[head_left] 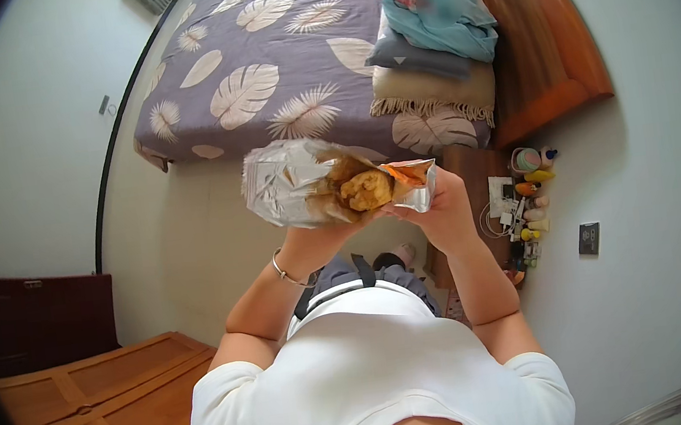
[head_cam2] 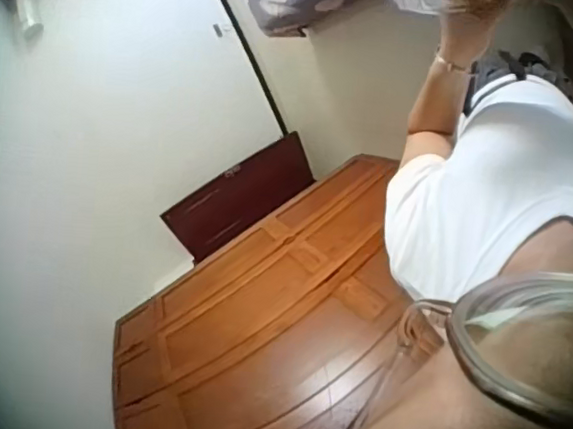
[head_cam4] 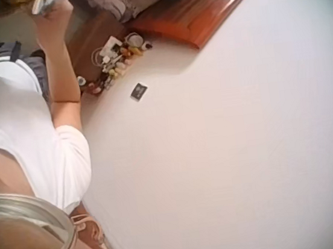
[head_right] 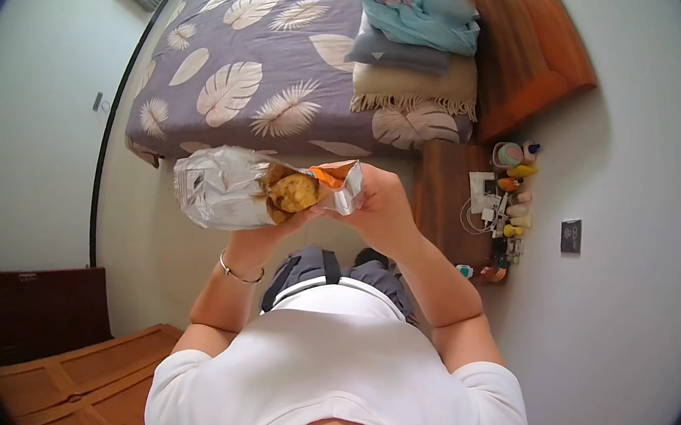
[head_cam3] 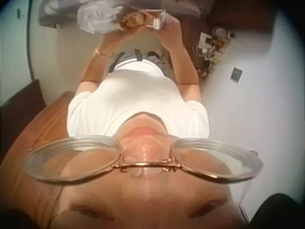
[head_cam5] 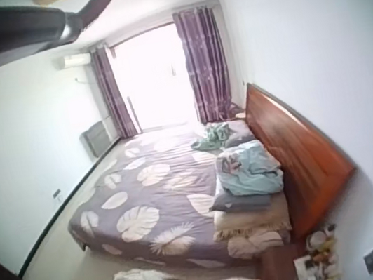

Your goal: The person folds a light blue garment and a pink garment on a bed and then on a balcony. They place the folded items into a mesh storage bag inside a wooden wardrobe. Finally, the person picks up a snack bag from a bedside table.

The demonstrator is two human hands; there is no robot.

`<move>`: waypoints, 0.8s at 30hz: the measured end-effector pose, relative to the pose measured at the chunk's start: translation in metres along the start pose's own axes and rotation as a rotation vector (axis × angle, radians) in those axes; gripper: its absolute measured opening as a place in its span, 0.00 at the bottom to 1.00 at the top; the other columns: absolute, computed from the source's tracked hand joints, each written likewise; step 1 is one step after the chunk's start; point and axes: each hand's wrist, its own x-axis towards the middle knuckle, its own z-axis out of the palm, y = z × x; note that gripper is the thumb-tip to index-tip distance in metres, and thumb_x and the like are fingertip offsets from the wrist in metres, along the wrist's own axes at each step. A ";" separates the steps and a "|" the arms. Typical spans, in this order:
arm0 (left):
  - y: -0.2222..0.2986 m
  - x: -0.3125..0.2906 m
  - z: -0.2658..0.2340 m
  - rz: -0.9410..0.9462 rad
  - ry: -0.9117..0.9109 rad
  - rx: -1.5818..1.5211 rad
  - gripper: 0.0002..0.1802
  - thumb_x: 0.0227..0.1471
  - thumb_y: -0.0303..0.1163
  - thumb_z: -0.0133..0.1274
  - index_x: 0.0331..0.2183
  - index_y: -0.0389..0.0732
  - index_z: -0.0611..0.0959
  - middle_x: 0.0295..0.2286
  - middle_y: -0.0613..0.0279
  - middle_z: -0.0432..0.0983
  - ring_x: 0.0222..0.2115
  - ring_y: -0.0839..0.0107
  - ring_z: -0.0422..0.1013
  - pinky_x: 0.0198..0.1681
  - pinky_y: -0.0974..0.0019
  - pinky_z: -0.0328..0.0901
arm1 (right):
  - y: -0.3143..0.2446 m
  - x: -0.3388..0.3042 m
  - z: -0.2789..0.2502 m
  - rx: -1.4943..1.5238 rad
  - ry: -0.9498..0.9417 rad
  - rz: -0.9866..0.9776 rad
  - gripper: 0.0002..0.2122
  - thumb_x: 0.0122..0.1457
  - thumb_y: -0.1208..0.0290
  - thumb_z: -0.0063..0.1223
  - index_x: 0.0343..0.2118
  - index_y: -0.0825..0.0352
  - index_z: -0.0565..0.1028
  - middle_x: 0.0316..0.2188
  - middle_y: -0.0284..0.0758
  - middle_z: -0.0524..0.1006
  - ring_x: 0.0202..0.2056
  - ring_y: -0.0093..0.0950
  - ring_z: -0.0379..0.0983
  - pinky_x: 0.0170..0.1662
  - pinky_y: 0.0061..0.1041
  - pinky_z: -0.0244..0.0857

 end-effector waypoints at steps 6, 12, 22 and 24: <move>0.014 -0.034 -0.053 0.092 0.017 -0.012 0.30 0.35 0.21 0.61 0.43 0.37 0.66 0.41 0.63 0.66 0.41 0.73 0.65 0.44 0.71 0.64 | -0.004 0.004 0.058 0.020 -0.129 0.160 0.17 0.43 0.81 0.58 0.39 0.72 0.69 0.27 0.33 0.74 0.26 0.17 0.71 0.27 0.14 0.64; 0.019 -0.098 -0.127 0.097 0.060 -0.001 0.32 0.34 0.21 0.61 0.43 0.38 0.66 0.42 0.63 0.65 0.42 0.73 0.65 0.45 0.71 0.63 | 0.010 0.005 0.151 0.104 -0.264 0.125 0.21 0.42 0.82 0.58 0.42 0.72 0.67 0.35 0.34 0.72 0.35 0.19 0.69 0.37 0.18 0.64; 0.015 -0.250 -0.239 0.208 0.347 0.375 0.26 0.40 0.27 0.58 0.43 0.37 0.68 0.40 0.59 0.68 0.40 0.68 0.67 0.42 0.70 0.65 | 0.026 -0.019 0.320 0.229 -0.504 0.029 0.22 0.40 0.85 0.56 0.42 0.70 0.67 0.34 0.31 0.69 0.39 0.20 0.66 0.42 0.19 0.61; 0.027 -0.273 -0.257 0.233 0.342 0.642 0.23 0.42 0.26 0.56 0.42 0.35 0.68 0.39 0.57 0.68 0.38 0.67 0.69 0.39 0.70 0.67 | 0.023 -0.021 0.346 0.200 -0.533 -0.025 0.20 0.40 0.84 0.58 0.40 0.70 0.68 0.32 0.31 0.69 0.35 0.18 0.67 0.39 0.17 0.61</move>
